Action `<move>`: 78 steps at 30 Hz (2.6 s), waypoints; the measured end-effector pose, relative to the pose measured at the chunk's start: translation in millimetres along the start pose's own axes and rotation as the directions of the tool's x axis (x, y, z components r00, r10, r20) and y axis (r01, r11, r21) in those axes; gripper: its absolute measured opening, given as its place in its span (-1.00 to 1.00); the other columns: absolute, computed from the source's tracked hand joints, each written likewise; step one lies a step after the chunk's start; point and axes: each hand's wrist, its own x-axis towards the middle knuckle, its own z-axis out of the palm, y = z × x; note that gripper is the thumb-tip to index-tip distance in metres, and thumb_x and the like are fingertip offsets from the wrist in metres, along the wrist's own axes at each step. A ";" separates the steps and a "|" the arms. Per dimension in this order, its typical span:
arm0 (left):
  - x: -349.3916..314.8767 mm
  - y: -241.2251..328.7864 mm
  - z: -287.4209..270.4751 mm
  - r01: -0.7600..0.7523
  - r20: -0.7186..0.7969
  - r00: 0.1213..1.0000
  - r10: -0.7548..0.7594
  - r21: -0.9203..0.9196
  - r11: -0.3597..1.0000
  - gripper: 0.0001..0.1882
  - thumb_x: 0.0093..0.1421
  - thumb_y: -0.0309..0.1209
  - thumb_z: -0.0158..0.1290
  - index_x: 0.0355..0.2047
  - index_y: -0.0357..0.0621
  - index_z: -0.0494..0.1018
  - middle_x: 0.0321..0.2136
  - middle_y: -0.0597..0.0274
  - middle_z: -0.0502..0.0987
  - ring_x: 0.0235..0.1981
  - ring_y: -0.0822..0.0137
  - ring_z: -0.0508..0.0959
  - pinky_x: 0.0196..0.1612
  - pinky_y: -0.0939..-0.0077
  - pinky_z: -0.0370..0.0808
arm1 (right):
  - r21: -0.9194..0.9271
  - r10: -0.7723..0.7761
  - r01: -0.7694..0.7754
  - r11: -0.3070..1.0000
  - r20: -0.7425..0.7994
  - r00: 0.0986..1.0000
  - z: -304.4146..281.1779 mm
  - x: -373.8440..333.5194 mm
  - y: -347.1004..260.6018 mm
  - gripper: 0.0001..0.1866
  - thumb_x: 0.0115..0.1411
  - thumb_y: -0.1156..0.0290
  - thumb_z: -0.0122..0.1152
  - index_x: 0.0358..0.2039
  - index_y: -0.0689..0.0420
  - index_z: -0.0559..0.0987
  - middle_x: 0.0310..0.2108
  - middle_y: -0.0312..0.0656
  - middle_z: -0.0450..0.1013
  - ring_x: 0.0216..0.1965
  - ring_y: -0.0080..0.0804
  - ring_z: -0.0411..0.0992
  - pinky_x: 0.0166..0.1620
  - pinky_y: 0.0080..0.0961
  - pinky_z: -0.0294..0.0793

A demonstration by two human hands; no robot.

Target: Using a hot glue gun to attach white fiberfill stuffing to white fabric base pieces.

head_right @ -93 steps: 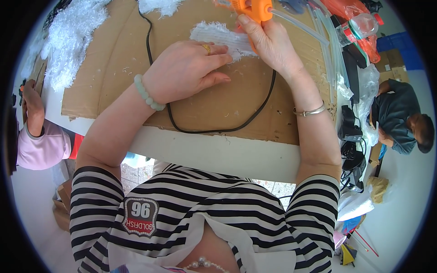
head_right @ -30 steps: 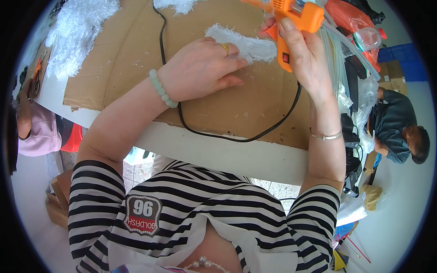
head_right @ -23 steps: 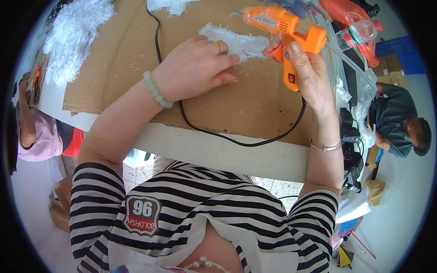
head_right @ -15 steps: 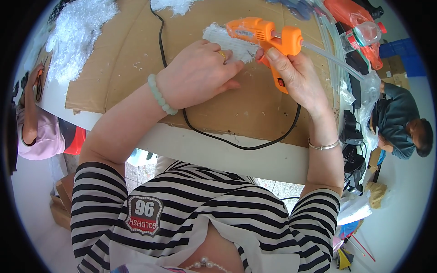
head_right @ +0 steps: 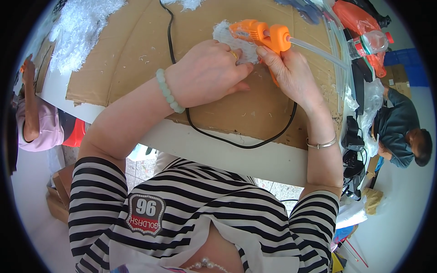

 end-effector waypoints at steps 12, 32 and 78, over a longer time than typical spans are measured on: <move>-0.5 0.5 1.2 -0.001 -0.065 0.998 -0.001 -0.026 1.000 -0.66 0.01 -0.22 0.15 -0.24 -0.12 0.47 -0.47 0.16 0.47 -0.48 0.23 0.54 -0.36 0.36 0.47 | -0.021 -0.032 0.031 0.999 -0.035 0.999 3.0 1.4 -2.7 -0.54 0.29 0.03 -0.06 -0.30 0.25 0.48 -0.58 -0.26 0.32 -0.51 -0.48 0.24 -0.41 -0.51 0.27; -2.5 8.1 -5.6 -0.006 -0.027 1.000 0.009 0.090 0.996 -0.74 0.02 -0.27 0.13 -0.31 -0.15 0.51 -0.64 0.21 0.46 -0.62 0.26 0.53 -0.59 0.40 0.43 | -0.030 -0.032 0.034 0.999 0.069 0.997 -6.8 -3.0 -0.5 -0.56 0.30 0.02 -0.10 -0.38 0.18 0.46 -0.52 -0.32 0.36 -0.45 -0.54 0.29 -0.38 -0.60 0.27; 0.4 8.3 -4.4 -0.010 -0.100 0.995 0.020 0.095 0.995 -0.93 -0.06 -0.45 0.04 -0.60 -0.17 0.44 -0.76 0.23 0.43 -0.68 0.29 0.51 -0.62 0.44 0.42 | 0.030 -0.043 0.040 0.999 0.098 0.994 -13.2 -6.1 4.9 -0.58 0.29 0.04 -0.06 -0.41 0.18 0.45 -0.58 -0.36 0.34 -0.54 -0.60 0.27 -0.47 -0.63 0.25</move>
